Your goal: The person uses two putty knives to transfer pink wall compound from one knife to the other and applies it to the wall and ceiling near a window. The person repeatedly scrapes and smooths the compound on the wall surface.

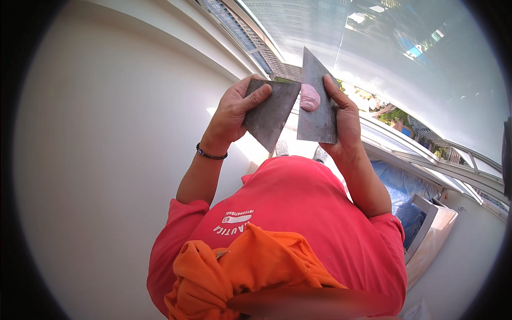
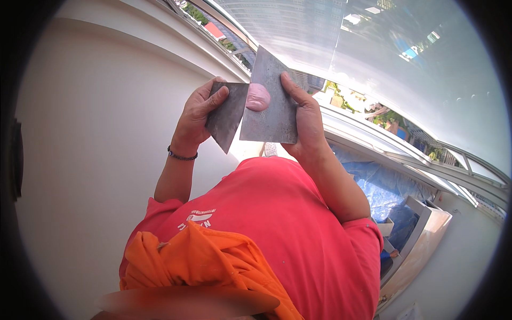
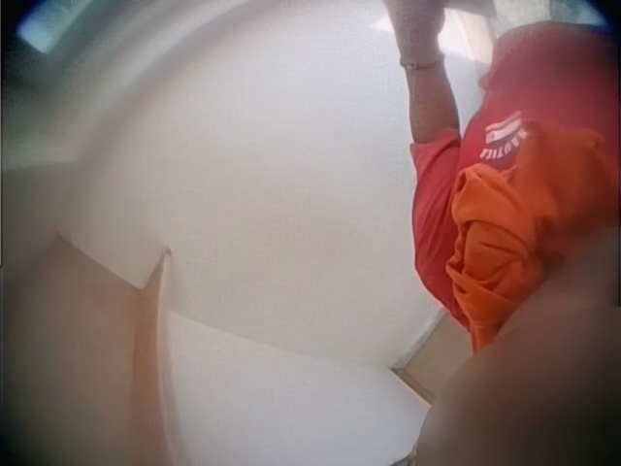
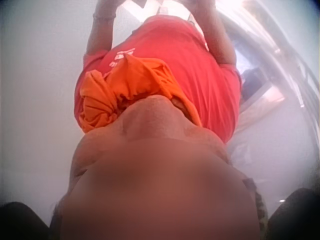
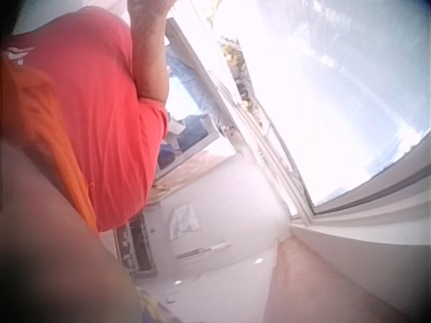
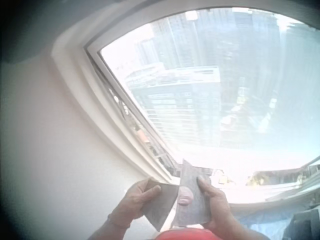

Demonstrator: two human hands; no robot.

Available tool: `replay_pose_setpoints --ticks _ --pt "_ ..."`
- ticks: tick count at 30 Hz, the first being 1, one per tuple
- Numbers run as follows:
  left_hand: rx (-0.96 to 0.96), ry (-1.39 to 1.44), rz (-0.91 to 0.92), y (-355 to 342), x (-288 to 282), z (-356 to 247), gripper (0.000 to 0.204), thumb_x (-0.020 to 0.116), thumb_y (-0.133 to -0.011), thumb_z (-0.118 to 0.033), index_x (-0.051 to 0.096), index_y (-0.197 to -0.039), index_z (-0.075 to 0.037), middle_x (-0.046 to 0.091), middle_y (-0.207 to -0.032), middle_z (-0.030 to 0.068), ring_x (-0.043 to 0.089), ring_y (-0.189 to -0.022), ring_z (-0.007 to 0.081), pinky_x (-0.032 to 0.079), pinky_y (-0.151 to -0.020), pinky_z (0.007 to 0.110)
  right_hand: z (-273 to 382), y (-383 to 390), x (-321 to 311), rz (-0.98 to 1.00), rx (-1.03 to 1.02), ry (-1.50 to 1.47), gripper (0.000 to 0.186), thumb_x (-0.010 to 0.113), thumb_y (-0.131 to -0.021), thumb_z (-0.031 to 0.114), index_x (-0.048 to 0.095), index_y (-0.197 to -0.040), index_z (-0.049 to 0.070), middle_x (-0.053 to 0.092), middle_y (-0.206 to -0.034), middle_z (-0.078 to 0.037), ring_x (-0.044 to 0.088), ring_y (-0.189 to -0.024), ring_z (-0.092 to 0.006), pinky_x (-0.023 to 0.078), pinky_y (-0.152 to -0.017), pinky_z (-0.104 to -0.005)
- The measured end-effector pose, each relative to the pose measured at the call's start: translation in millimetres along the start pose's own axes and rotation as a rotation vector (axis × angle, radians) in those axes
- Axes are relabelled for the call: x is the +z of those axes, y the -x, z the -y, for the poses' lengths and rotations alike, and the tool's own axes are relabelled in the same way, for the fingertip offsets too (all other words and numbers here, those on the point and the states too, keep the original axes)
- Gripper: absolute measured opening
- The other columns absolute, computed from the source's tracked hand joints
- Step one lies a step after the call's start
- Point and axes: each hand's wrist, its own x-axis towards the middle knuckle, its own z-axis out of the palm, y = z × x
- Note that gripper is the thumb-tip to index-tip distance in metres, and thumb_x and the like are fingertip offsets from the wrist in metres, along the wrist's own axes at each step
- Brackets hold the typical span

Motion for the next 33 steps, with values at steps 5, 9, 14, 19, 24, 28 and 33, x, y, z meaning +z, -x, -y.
replay_pose_setpoints --ticks 5,9,14,19,24,28,33 --pt "0.285 0.083 -0.237 14 -1 -4 0.029 0.066 -0.101 -0.021 0.056 -0.118 0.0 0.07 -0.106 0.0088 0.072 -0.091 0.0146 0.063 -0.08 0.03 17 -3 1 -0.08 -0.432 -0.019 0.039 0.063 -0.103 0.034 0.056 -0.13 0.007 0.066 -0.117 -0.009 0.069 -0.107 -0.0242 0.061 -0.091 -0.0444" --pt "0.489 0.068 -0.27 33 29 1 0.024 0.065 -0.101 -0.01 0.055 -0.12 0.0 0.07 -0.105 0.0078 0.07 -0.093 0.0122 0.061 -0.08 0.027 10 -4 8 -0.108 -0.606 -0.025 0.045 0.064 -0.102 0.04 0.054 -0.132 0.008 0.064 -0.122 -0.008 0.068 -0.109 -0.0241 0.061 -0.094 -0.045" --pt "0.497 -0.194 -0.424 25 43 16 0.019 0.067 -0.099 -0.007 0.061 -0.114 0.002 0.072 -0.102 0.0094 0.07 -0.089 0.0125 0.059 -0.076 0.026 -14 -6 14 0.011 -0.821 0.235 0.034 0.05 -0.11 0.033 0.066 -0.117 0.004 0.071 -0.106 -0.005 0.066 -0.099 -0.0117 0.053 -0.084 -0.0283" --pt "0.591 -0.144 -0.502 7 45 12 0.018 0.067 -0.098 -0.004 0.062 -0.115 0.002 0.073 -0.103 0.01 0.071 -0.088 0.0139 0.058 -0.079 0.026 -22 12 9 0.12 -0.717 0.781 0.044 0.046 -0.111 0.038 0.065 -0.123 0.0 0.069 -0.099 -0.002 0.058 -0.091 -0.0063 0.047 -0.079 -0.0239" --pt "0.848 -0.161 -0.557 10 42 -6 0.029 0.062 -0.102 -0.009 0.06 -0.13 0.0 0.065 -0.122 0.0126 0.065 -0.109 0.0213 0.057 -0.091 0.032 -18 21 4 0.237 -0.8 1.097 0.044 0.048 -0.111 0.034 0.062 -0.135 0.0 0.064 -0.094 0.004 0.05 -0.081 -0.0041 0.04 -0.072 -0.0208" --pt "1.253 -0.544 -0.354 23 38 -10 0.03 0.055 -0.107 -0.02 0.062 -0.125 0.002 0.062 -0.121 0.0175 0.066 -0.104 0.0296 0.057 -0.088 0.038 -10 18 6 0.135 -0.312 0.392 0.053 0.048 -0.109 0.041 0.051 -0.145 0.003 0.068 -0.114 -0.008 0.068 -0.103 -0.0163 0.056 -0.091 -0.0318" --pt "1.327 -1.007 0.191 37 51 9 0.037 0.078 -0.086 -0.017 0.07 -0.122 -0.017 0.061 -0.138 0.0106 0.059 -0.127 0.0324 0.055 -0.102 0.045 0 13 7 0.067 -0.031 -0.047 0.05 0.055 -0.106 0.044 0.055 -0.134 0.002 0.067 -0.115 -0.012 0.07 -0.103 -0.0244 0.059 -0.09 -0.04"
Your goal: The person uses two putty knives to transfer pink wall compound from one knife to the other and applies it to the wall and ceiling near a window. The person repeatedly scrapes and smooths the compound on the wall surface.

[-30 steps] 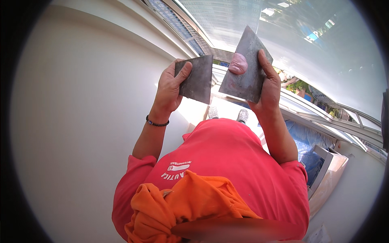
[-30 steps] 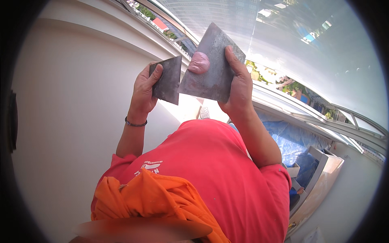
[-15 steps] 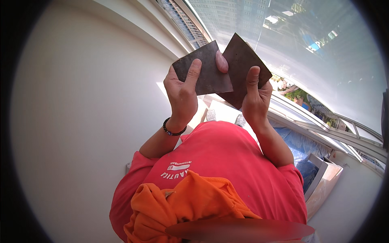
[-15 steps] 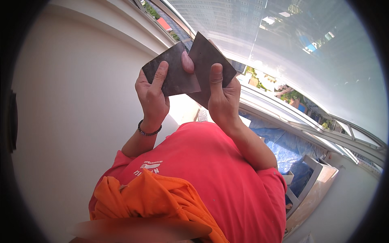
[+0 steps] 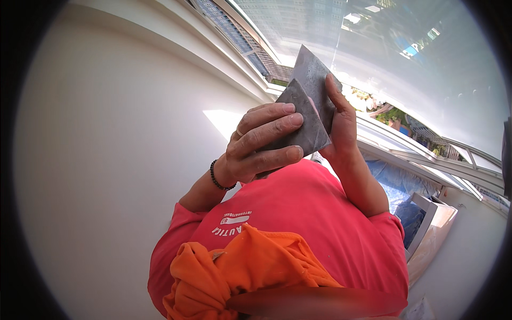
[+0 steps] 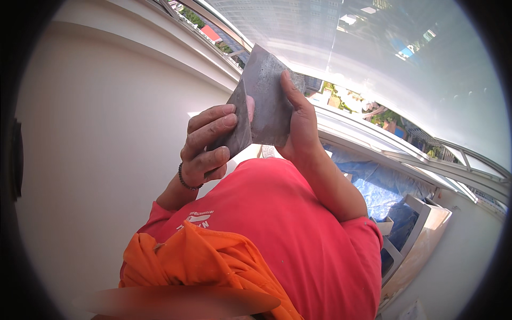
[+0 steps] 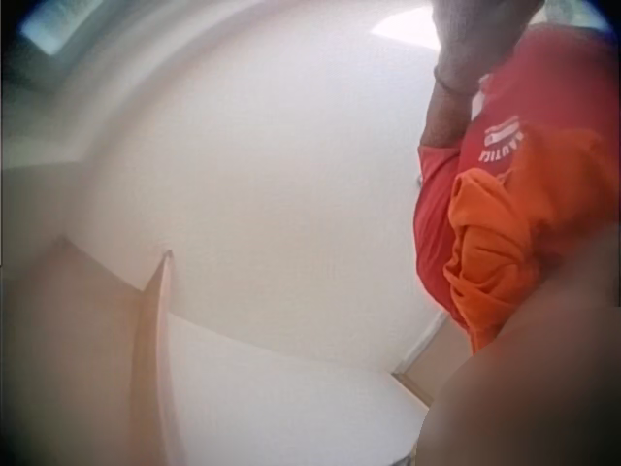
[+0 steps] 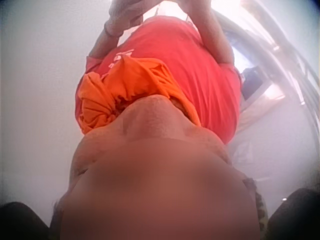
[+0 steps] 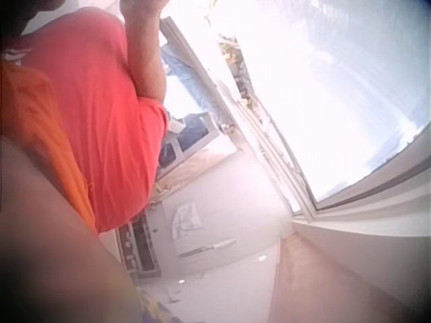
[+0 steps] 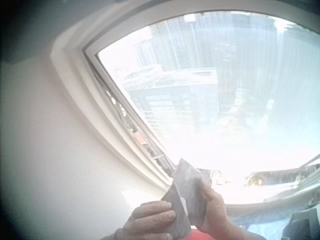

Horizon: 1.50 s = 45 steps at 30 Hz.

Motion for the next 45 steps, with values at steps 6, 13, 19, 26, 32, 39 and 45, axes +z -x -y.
replay_pose_setpoints --ticks 6,13,19,26,32,39,45 --pt "-0.188 -0.237 0.144 17 -11 18 0.047 0.075 -0.085 -0.003 0.07 -0.129 -0.018 0.062 -0.138 0.0042 0.057 -0.131 0.0279 0.052 -0.108 0.04 13 -3 2 -0.052 -0.082 0.099 0.048 0.056 -0.105 0.042 0.056 -0.129 0.0 0.067 -0.114 -0.014 0.07 -0.103 -0.0246 0.059 -0.09 -0.0403" --pt "-0.194 -0.427 -0.035 12 -33 24 0.044 0.064 -0.089 0.004 0.067 -0.132 -0.004 0.065 -0.133 0.0124 0.06 -0.125 0.0303 0.05 -0.105 0.044 23 4 19 -0.17 -0.487 0.159 0.044 0.057 -0.106 0.037 0.054 -0.133 0.002 0.065 -0.121 -0.013 0.069 -0.11 -0.0257 0.061 -0.093 -0.0434" --pt "-0.154 -0.651 0.17 -17 -15 -13 0.045 0.068 -0.087 -0.008 0.067 -0.133 -0.007 0.064 -0.133 0.0083 0.059 -0.124 0.0233 0.045 -0.105 0.044 14 1 18 -0.104 -0.693 0.246 0.045 0.055 -0.106 0.037 0.053 -0.133 0.001 0.066 -0.123 -0.015 0.07 -0.111 -0.0277 0.062 -0.093 -0.0429" --pt "-0.206 -0.716 0.277 -22 9 -17 0.048 0.072 -0.085 -0.012 0.069 -0.133 -0.015 0.064 -0.133 -0.0035 0.055 -0.121 0.0178 0.035 -0.107 0.041 14 4 18 0.059 -0.836 0.402 0.048 0.052 -0.108 0.033 0.048 -0.145 0.002 0.067 -0.127 -0.014 0.069 -0.112 -0.025 0.06 -0.096 -0.0386" --pt "-0.39 -0.241 -0.109 -11 -11 -12 0.032 0.062 -0.096 -0.001 0.072 -0.126 -0.008 0.071 -0.121 0.0057 0.065 -0.109 0.0196 0.043 -0.1 0.035 62 16 17 -0.04 -0.982 0.421 0.056 0.057 -0.105 0.04 0.047 -0.145 0.003 0.059 -0.137 -0.016 0.065 -0.121 -0.0295 0.061 -0.098 -0.0425" --pt "-0.257 0.707 -0.941 -51 -59 13 0.037 0.051 -0.108 -0.016 0.05 -0.14 0.003 0.061 -0.134 0.0158 0.059 -0.128 0.0253 0.052 -0.108 0.055 62 25 12 -0.265 -0.885 0.459 0.057 0.063 -0.102 0.042 0.05 -0.139 0.0 0.06 -0.132 -0.015 0.063 -0.119 -0.0275 0.058 -0.099 -0.0419" --pt "0.082 0.327 -1.205 -133 -156 37 0.038 0.046 -0.109 -0.011 0.041 -0.143 0.005 0.053 -0.136 0.0171 0.06 -0.124 0.0305 0.055 -0.107 0.055 58 39 13 -0.459 -0.929 0.479 0.063 0.065 -0.1 0.046 0.046 -0.14 0.0 0.057 -0.134 -0.016 0.062 -0.12 -0.0276 0.057 -0.099 -0.0414"
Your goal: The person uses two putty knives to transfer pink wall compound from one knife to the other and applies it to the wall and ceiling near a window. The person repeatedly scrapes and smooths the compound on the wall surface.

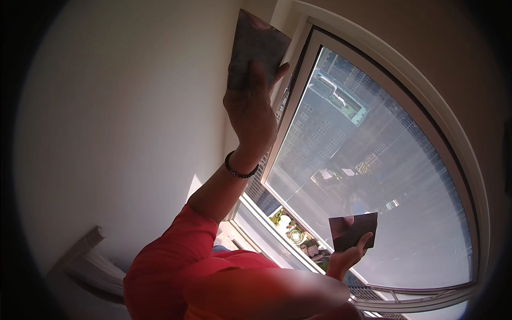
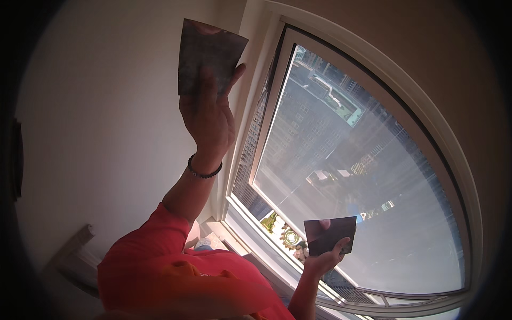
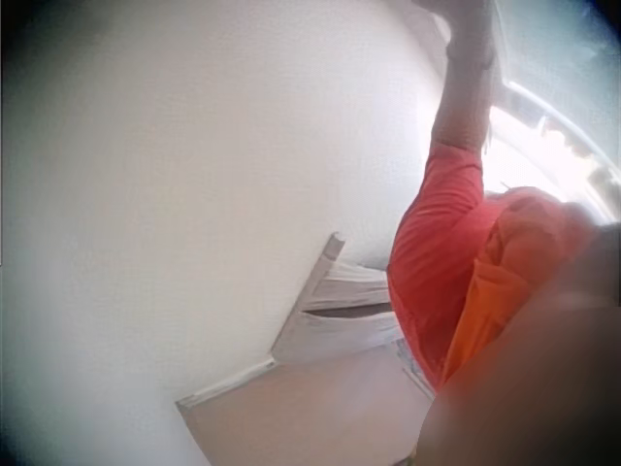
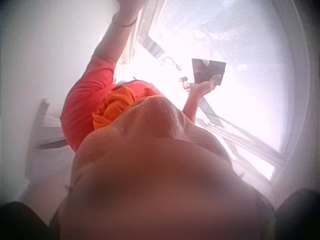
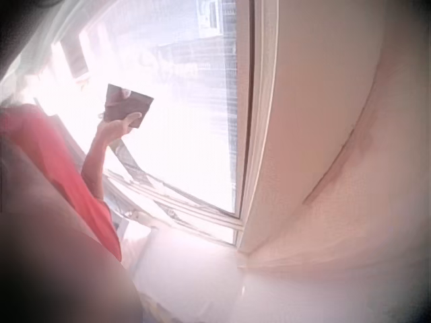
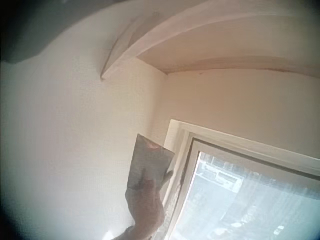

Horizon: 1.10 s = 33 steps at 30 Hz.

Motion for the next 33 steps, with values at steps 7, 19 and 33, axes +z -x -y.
replay_pose_setpoints --ticks 7,19,33 --pt "0.389 -0.113 -0.165 -153 65 37 0.049 0.043 -0.105 -0.005 0.033 -0.152 0.004 0.044 -0.147 0.0214 0.051 -0.131 0.0372 0.045 -0.111 0.047 16 29 -2 -0.094 -0.102 0.12 0.061 0.055 -0.105 0.047 0.046 -0.142 -0.001 0.056 -0.137 -0.017 0.06 -0.123 -0.0295 0.052 -0.105 -0.0442" --pt "0.289 -0.095 -0.348 -292 141 33 0.067 0.039 -0.098 0.001 0.013 -0.161 0.004 0.023 -0.159 0.032 0.028 -0.145 0.047 0.027 -0.119 0.056 66 108 -15 -0.149 -0.083 0.217 0.058 0.033 -0.111 0.045 0.038 -0.153 0.005 0.053 -0.146 -0.018 0.051 -0.136 -0.0378 0.043 -0.116 -0.05" --pt "0.521 -0.036 -0.506 -332 143 50 0.071 0.042 -0.094 0.007 0.012 -0.158 0.01 0.02 -0.158 0.0313 0.027 -0.141 0.05 0.028 -0.119 0.055 70 133 12 -0.206 -0.187 0.255 0.058 0.037 -0.11 0.045 0.039 -0.152 0.003 0.054 -0.144 -0.018 0.053 -0.133 -0.0363 0.045 -0.113 -0.0488"
